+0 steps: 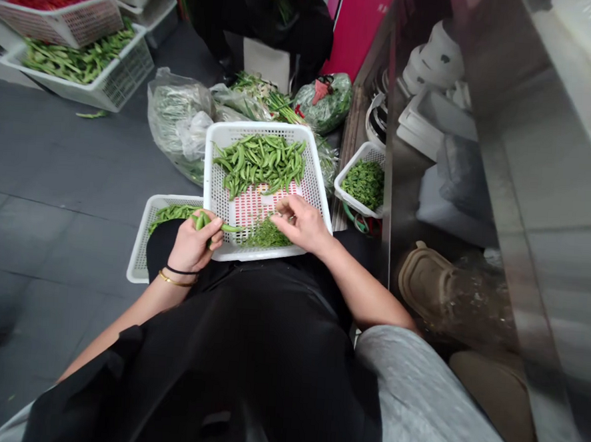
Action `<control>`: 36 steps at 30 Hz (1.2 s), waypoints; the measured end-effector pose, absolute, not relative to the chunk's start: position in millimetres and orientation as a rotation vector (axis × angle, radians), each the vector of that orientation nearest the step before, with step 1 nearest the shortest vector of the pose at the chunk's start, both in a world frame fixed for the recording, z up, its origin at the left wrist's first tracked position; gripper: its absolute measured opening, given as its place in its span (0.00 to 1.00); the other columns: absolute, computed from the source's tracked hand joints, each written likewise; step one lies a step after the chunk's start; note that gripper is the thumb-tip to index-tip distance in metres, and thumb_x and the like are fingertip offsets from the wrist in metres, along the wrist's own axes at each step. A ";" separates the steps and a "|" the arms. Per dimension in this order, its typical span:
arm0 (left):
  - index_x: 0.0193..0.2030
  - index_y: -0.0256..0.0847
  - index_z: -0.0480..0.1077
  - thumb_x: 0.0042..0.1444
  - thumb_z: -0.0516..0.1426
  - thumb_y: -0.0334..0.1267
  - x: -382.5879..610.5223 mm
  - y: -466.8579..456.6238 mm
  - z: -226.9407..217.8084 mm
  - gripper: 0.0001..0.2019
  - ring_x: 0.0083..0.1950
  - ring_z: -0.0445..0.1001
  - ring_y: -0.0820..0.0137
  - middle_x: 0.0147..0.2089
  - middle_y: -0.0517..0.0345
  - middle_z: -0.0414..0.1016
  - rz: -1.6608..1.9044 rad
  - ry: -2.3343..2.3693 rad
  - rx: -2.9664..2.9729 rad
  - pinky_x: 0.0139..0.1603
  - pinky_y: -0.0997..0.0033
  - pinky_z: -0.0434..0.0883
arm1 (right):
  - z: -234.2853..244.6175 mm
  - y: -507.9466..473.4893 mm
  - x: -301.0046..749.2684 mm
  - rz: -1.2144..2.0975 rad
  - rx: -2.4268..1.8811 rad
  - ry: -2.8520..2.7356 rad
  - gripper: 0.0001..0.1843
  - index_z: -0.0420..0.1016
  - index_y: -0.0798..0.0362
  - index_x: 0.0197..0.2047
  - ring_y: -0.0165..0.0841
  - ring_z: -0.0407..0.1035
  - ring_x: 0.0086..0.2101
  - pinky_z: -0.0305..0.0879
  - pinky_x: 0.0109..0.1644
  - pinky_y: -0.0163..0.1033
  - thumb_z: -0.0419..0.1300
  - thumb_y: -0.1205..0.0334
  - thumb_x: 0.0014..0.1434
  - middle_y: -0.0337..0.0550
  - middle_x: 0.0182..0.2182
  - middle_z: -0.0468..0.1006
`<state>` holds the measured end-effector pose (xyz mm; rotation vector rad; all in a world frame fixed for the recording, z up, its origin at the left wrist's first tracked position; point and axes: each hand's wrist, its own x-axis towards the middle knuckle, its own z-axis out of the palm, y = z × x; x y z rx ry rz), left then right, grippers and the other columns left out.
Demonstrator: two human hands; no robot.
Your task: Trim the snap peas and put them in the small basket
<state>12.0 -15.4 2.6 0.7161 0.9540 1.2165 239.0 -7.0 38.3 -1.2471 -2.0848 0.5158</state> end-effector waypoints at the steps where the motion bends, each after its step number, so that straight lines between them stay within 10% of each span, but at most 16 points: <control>1: 0.28 0.39 0.61 0.44 0.65 0.34 13.3 -16.2 2.8 0.15 0.16 0.57 0.80 0.17 0.69 0.59 1.202 0.959 0.757 0.15 0.81 0.55 | 36.6 -7.0 234.2 0.551 -1.235 -2.160 0.13 0.69 0.54 0.43 0.28 0.65 0.30 0.62 0.32 0.34 0.56 0.56 0.59 0.44 0.37 0.73; 11: 0.31 0.36 0.72 0.49 0.62 0.41 -5.9 -16.7 22.6 0.09 0.26 0.71 0.75 0.27 0.58 0.75 0.550 0.964 1.649 0.27 0.77 0.67 | 20.0 -0.2 202.7 0.607 -0.894 -2.699 0.14 0.72 0.55 0.34 0.28 0.65 0.29 0.55 0.34 0.33 0.49 0.58 0.65 0.42 0.29 0.74; 21: 0.29 0.38 0.61 0.47 0.62 0.40 1.8 3.5 -3.9 0.13 0.19 0.72 0.72 0.23 0.57 0.74 1.176 1.084 0.621 0.14 0.80 0.62 | 3.6 8.4 226.6 0.671 -1.221 -2.534 0.13 0.75 0.54 0.36 0.30 0.70 0.33 0.59 0.37 0.33 0.51 0.59 0.64 0.43 0.33 0.78; 25: 0.32 0.36 0.66 0.43 0.61 0.34 -17.2 16.8 -10.8 0.09 0.19 0.71 0.71 0.25 0.53 0.76 1.047 0.951 0.514 0.13 0.78 0.62 | -14.9 46.8 244.6 0.942 -1.286 -2.820 0.14 0.77 0.51 0.40 0.31 0.70 0.29 0.59 0.32 0.33 0.64 0.54 0.52 0.40 0.29 0.78; 36: 0.25 0.36 0.64 0.46 0.63 0.35 -0.1 6.4 -19.1 0.11 0.17 0.59 0.80 0.20 0.63 0.65 0.798 0.754 0.480 0.15 0.80 0.57 | -68.7 122.4 185.4 0.612 -1.553 -2.542 0.17 0.67 0.58 0.52 0.35 0.69 0.44 0.67 0.47 0.46 0.55 0.59 0.63 0.47 0.48 0.71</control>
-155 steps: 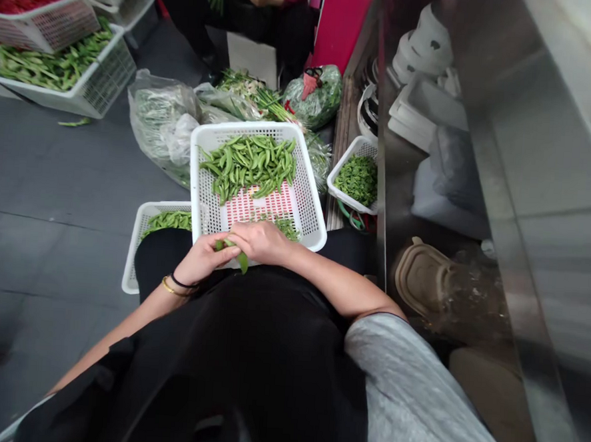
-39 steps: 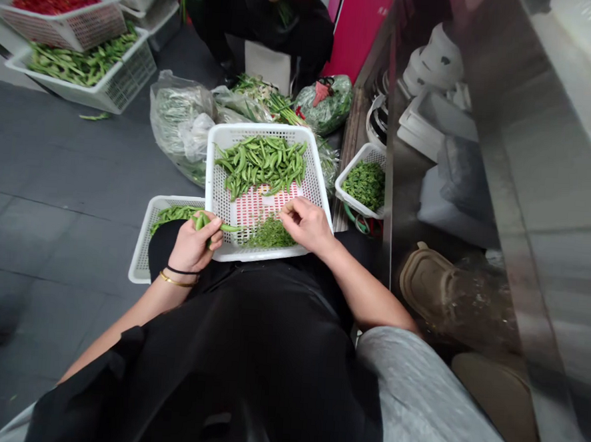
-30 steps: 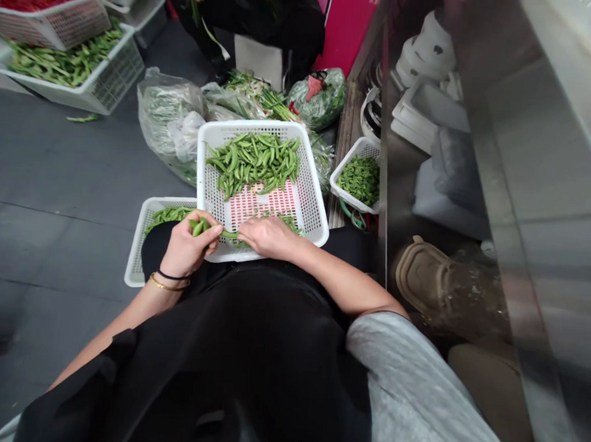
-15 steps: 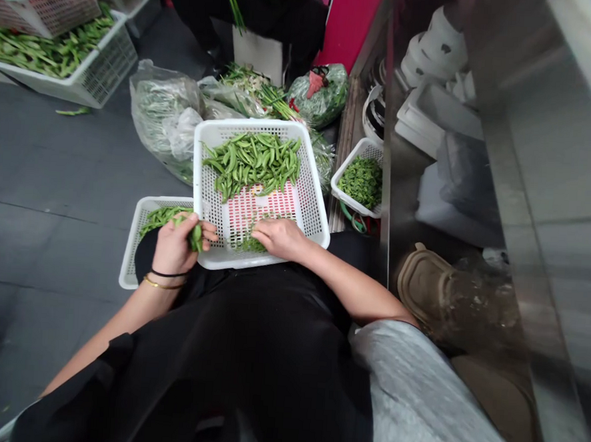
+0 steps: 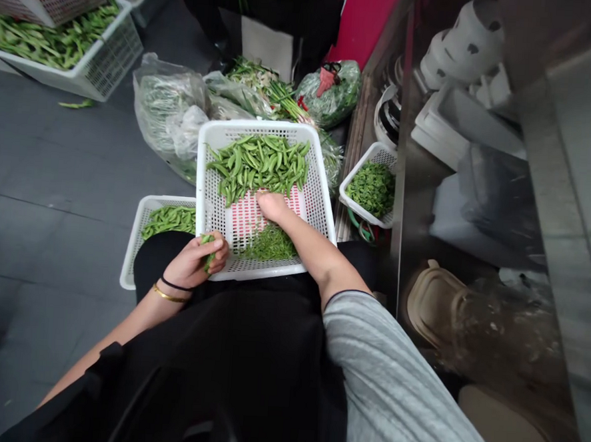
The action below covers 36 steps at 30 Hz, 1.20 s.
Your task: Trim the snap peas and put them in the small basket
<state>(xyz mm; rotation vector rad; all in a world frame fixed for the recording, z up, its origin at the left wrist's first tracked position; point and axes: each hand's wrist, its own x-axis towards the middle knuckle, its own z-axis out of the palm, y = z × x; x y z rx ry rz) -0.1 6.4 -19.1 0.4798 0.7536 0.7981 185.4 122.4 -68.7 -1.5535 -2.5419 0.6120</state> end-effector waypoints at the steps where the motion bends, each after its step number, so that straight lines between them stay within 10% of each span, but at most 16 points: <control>1: 0.24 0.36 0.64 0.47 0.63 0.35 -1.1 7.0 -20.8 0.11 0.16 0.59 0.80 0.20 0.63 0.64 0.792 0.779 0.475 0.14 0.81 0.56 | -68.5 118.8 188.2 0.593 -1.566 -2.537 0.15 0.68 0.59 0.50 0.35 0.69 0.43 0.67 0.46 0.46 0.54 0.60 0.64 0.48 0.46 0.72; 12: 0.29 0.33 0.70 0.42 0.67 0.38 22.6 -3.6 -25.5 0.12 0.15 0.58 0.82 0.17 0.63 0.65 0.799 0.869 0.549 0.14 0.82 0.55 | -21.1 -20.4 205.8 0.638 -0.671 -2.482 0.11 0.70 0.53 0.46 0.30 0.70 0.41 0.66 0.45 0.35 0.51 0.64 0.63 0.46 0.40 0.76; 19: 0.30 0.32 0.71 0.42 0.66 0.36 16.7 -22.3 1.2 0.11 0.14 0.58 0.82 0.23 0.55 0.74 0.765 0.897 0.728 0.13 0.81 0.54 | 11.2 -8.2 215.0 0.892 -1.056 -2.040 0.06 0.72 0.56 0.38 0.25 0.68 0.29 0.65 0.34 0.31 0.58 0.62 0.58 0.40 0.30 0.75; 36: 0.28 0.36 0.61 0.44 0.64 0.32 35.8 -29.1 -5.5 0.12 0.15 0.59 0.84 0.25 0.59 0.71 0.866 0.778 0.330 0.12 0.85 0.50 | 3.4 -13.4 183.6 0.090 -1.363 -2.430 0.18 0.70 0.58 0.32 0.32 0.65 0.28 0.57 0.31 0.36 0.46 0.57 0.65 0.49 0.30 0.73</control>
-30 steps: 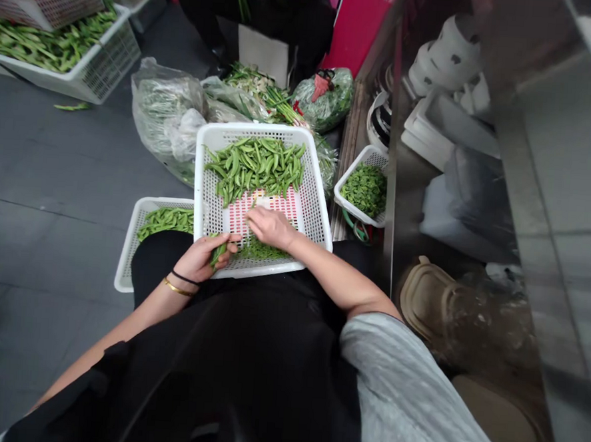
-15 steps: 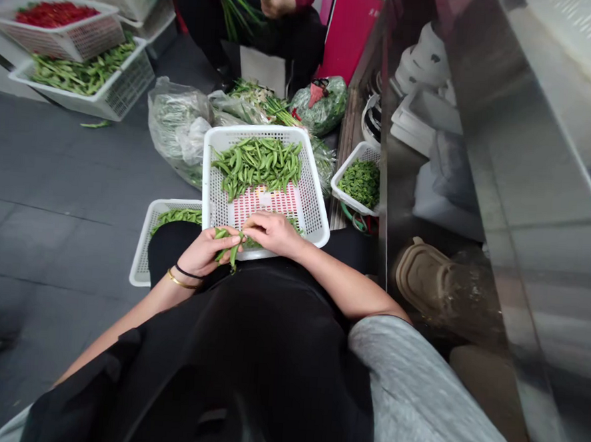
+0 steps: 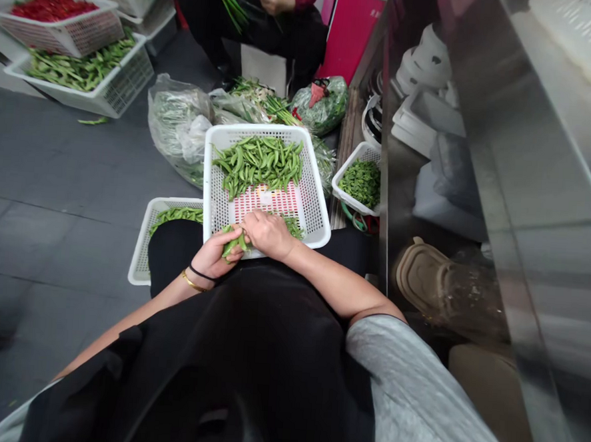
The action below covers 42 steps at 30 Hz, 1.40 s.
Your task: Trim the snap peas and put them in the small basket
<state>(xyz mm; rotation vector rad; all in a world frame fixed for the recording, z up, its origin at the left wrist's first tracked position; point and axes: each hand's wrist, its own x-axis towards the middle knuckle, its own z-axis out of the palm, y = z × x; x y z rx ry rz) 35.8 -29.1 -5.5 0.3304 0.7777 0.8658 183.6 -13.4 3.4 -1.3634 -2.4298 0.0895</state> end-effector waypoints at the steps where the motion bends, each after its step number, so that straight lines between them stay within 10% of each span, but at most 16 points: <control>1: 0.28 0.36 0.61 0.44 0.64 0.32 33.2 -27.3 -5.5 0.13 0.15 0.59 0.84 0.25 0.59 0.71 0.893 0.786 0.322 0.12 0.85 0.50 | 7.3 -14.0 188.2 0.115 -1.337 -2.403 0.17 0.70 0.57 0.32 0.32 0.66 0.29 0.58 0.31 0.36 0.46 0.58 0.66 0.48 0.29 0.73; 12: 0.33 0.40 0.62 0.49 0.62 0.39 21.7 -19.8 1.4 0.12 0.16 0.62 0.78 0.17 0.68 0.63 1.216 1.058 0.861 0.15 0.79 0.57 | 31.8 -7.3 225.5 0.655 -1.277 -2.361 0.17 0.68 0.54 0.48 0.30 0.68 0.33 0.62 0.36 0.35 0.57 0.52 0.59 0.45 0.40 0.74; 18: 0.40 0.38 0.71 0.53 0.56 0.35 -5.2 -20.6 28.4 0.08 0.40 0.74 0.66 0.39 0.51 0.75 0.994 1.350 1.990 0.39 0.69 0.71 | 24.8 -1.7 200.6 0.463 -1.135 -2.887 0.15 0.72 0.57 0.33 0.30 0.65 0.28 0.52 0.32 0.34 0.48 0.61 0.65 0.45 0.30 0.75; 21: 0.30 0.39 0.72 0.51 0.57 0.33 -4.9 -18.4 35.9 0.03 0.36 0.73 0.67 0.32 0.54 0.74 0.573 1.114 2.242 0.38 0.69 0.69 | 28.5 -0.6 200.5 0.437 -0.987 -2.912 0.15 0.72 0.57 0.33 0.29 0.63 0.27 0.50 0.30 0.34 0.48 0.61 0.65 0.45 0.29 0.75; 26: 0.30 0.38 0.71 0.48 0.61 0.38 7.6 -8.1 16.4 0.06 0.19 0.60 0.78 0.19 0.64 0.65 0.819 1.074 1.472 0.20 0.78 0.59 | 21.0 4.2 207.4 0.660 -1.064 -2.422 0.17 0.73 0.56 0.34 0.28 0.66 0.30 0.56 0.36 0.32 0.47 0.58 0.65 0.41 0.28 0.75; 33: 0.25 0.37 0.67 0.43 0.61 0.38 -25.4 22.3 -3.1 0.08 0.18 0.61 0.77 0.21 0.59 0.67 1.165 0.816 0.537 0.14 0.79 0.56 | -19.6 54.7 257.9 1.362 -1.608 -2.603 0.12 0.78 0.56 0.32 0.27 0.67 0.24 0.59 0.32 0.30 0.63 0.54 0.52 0.38 0.21 0.75; 42: 0.23 0.36 0.64 0.44 0.64 0.38 -1.7 12.6 -13.0 0.13 0.18 0.57 0.80 0.17 0.65 0.56 0.847 0.678 0.426 0.16 0.81 0.54 | -77.3 150.2 234.4 0.635 -2.350 -2.396 0.17 0.74 0.67 0.48 0.43 0.71 0.47 0.64 0.47 0.38 0.53 0.66 0.59 0.66 0.46 0.75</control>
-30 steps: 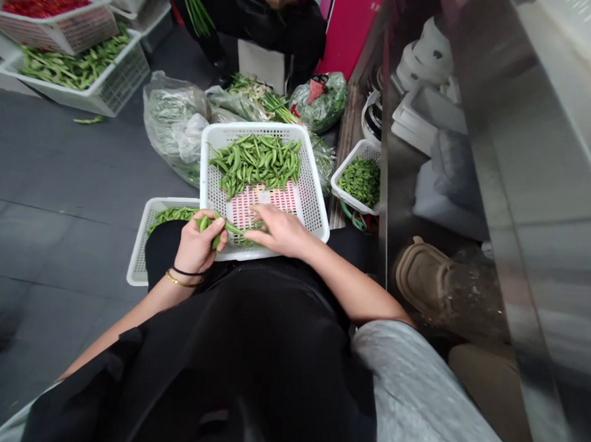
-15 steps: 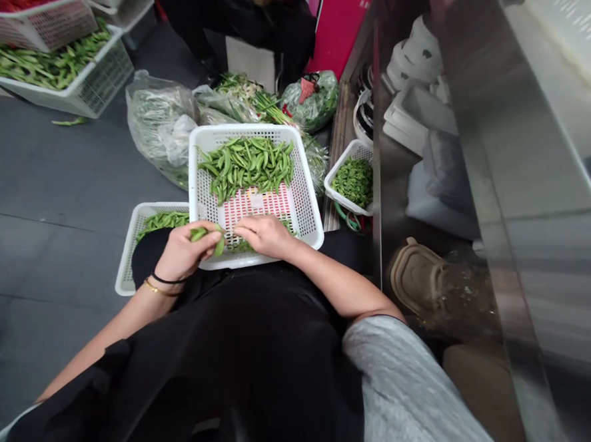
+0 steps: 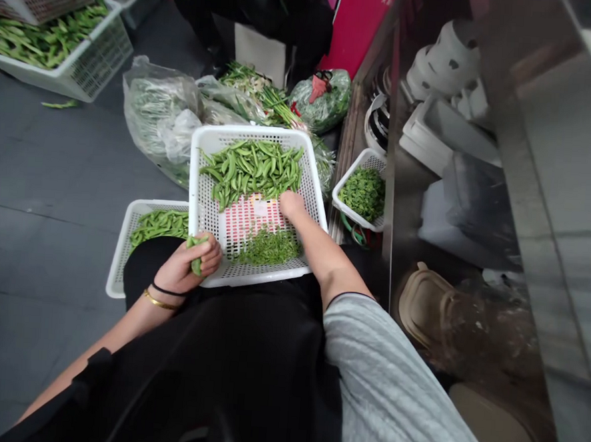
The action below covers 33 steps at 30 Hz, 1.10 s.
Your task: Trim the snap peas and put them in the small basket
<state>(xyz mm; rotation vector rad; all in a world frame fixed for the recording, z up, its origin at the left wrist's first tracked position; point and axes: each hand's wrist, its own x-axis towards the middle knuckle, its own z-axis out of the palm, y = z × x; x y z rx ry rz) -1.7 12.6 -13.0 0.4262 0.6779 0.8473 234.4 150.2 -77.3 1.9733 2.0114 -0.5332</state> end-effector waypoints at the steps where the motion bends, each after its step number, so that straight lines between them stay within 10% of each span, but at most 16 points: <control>1: 0.21 0.36 0.61 0.45 0.64 0.37 -0.7 12.0 -14.0 0.15 0.16 0.56 0.81 0.16 0.66 0.55 0.830 0.713 0.455 0.15 0.81 0.52 | -78.0 149.1 234.9 -0.530 1.966 2.020 0.17 0.74 0.67 0.48 0.43 0.71 0.46 0.64 0.47 0.38 0.53 0.66 0.59 0.65 0.46 0.75; 9: 0.37 0.32 0.72 0.39 0.67 0.44 17.1 9.8 -28.6 0.21 0.16 0.60 0.81 0.24 0.58 0.72 0.804 1.200 0.769 0.15 0.79 0.55 | -24.5 47.0 222.7 -0.535 1.466 2.525 0.13 0.75 0.59 0.38 0.35 0.71 0.37 0.63 0.41 0.36 0.51 0.63 0.60 0.52 0.37 0.78; 15: 0.29 0.33 0.71 0.38 0.68 0.41 26.7 -5.2 -22.5 0.16 0.15 0.59 0.81 0.16 0.65 0.64 0.823 1.097 0.821 0.16 0.80 0.56 | 15.8 -17.1 204.5 -0.665 1.034 3.035 0.11 0.69 0.57 0.38 0.30 0.67 0.32 0.60 0.35 0.34 0.47 0.63 0.64 0.48 0.34 0.74; 22: 0.35 0.33 0.72 0.38 0.68 0.37 22.8 -22.6 -5.1 0.18 0.15 0.61 0.81 0.16 0.66 0.64 0.752 0.913 0.700 0.15 0.81 0.59 | 22.6 -20.2 209.4 -1.126 0.953 3.159 0.08 0.68 0.55 0.31 0.28 0.66 0.32 0.60 0.36 0.32 0.51 0.66 0.61 0.42 0.31 0.73; 26: 0.35 0.34 0.71 0.38 0.68 0.35 12.5 -23.6 -2.3 0.17 0.15 0.60 0.82 0.21 0.61 0.71 0.720 0.898 0.661 0.14 0.82 0.58 | 34.4 -6.5 246.1 -1.305 1.589 3.030 0.09 0.67 0.55 0.29 0.27 0.65 0.26 0.61 0.32 0.32 0.52 0.63 0.60 0.39 0.24 0.70; 33: 0.35 0.35 0.71 0.40 0.67 0.37 8.0 -23.2 -3.3 0.15 0.15 0.57 0.82 0.23 0.58 0.73 0.633 0.884 0.702 0.14 0.81 0.55 | 45.6 -7.3 253.3 -0.533 1.732 3.038 0.19 0.69 0.57 0.47 0.34 0.68 0.35 0.63 0.36 0.36 0.55 0.53 0.59 0.53 0.45 0.71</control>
